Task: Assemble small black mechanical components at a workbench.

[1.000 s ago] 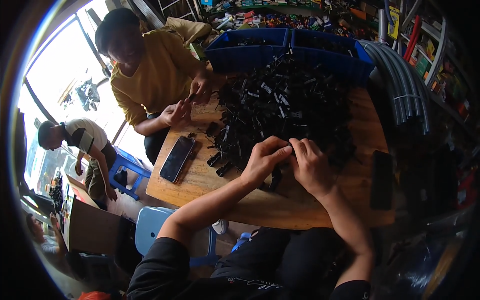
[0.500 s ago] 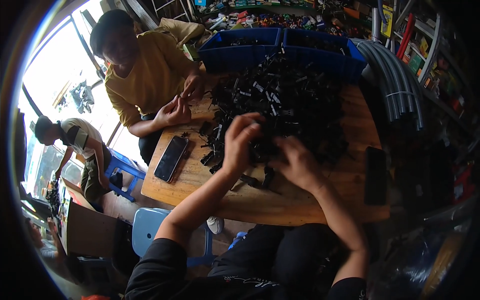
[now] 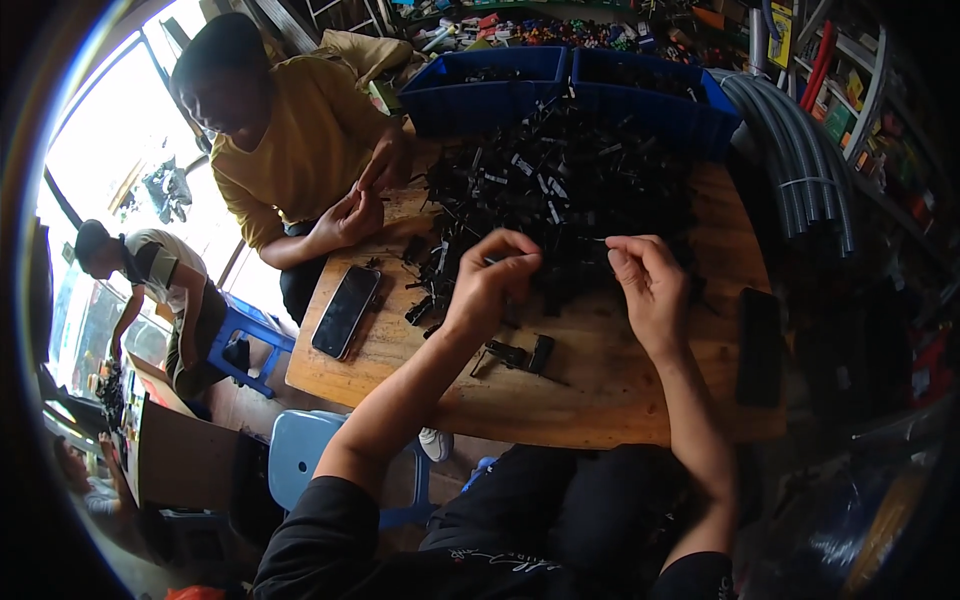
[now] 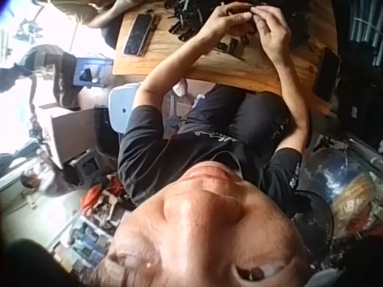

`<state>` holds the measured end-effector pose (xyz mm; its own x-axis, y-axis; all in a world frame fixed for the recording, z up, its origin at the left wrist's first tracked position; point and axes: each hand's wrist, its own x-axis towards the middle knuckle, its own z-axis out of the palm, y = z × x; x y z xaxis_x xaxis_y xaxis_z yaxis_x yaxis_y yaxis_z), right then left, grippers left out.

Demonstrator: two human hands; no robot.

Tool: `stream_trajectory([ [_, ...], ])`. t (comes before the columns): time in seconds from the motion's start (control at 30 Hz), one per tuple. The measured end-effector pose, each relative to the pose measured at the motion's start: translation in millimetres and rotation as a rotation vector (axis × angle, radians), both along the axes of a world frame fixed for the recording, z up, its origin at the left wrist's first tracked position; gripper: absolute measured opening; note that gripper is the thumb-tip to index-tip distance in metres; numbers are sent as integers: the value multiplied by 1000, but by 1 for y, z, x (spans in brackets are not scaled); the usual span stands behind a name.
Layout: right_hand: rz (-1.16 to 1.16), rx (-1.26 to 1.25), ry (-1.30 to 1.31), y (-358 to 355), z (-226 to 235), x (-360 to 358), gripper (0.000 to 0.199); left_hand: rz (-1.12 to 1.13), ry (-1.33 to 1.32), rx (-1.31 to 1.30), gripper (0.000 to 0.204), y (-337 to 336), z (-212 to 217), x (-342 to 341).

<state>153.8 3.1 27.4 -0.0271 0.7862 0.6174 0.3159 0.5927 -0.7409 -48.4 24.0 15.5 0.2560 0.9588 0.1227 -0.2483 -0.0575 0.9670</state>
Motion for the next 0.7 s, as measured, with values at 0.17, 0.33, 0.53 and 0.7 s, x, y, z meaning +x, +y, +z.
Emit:
stream_trajectory([
  [0.17, 20, 343, -263, -8, -4, -20, 17, -158, -13, -109, 34, -21, 3, 19],
  [0.33, 95, 292, -198, -11, -6, -17, 19, -113, -12, -53, 34, -17, 1, 21],
  [0.53, 233, -129, 233, 0, -5, -4, 21, -185, 154, -99, 34, -22, 10, 22],
  [0.7, 191, -160, 327, 3, -11, -5, 17, -67, 31, -53, 20, -13, -2, 20],
])
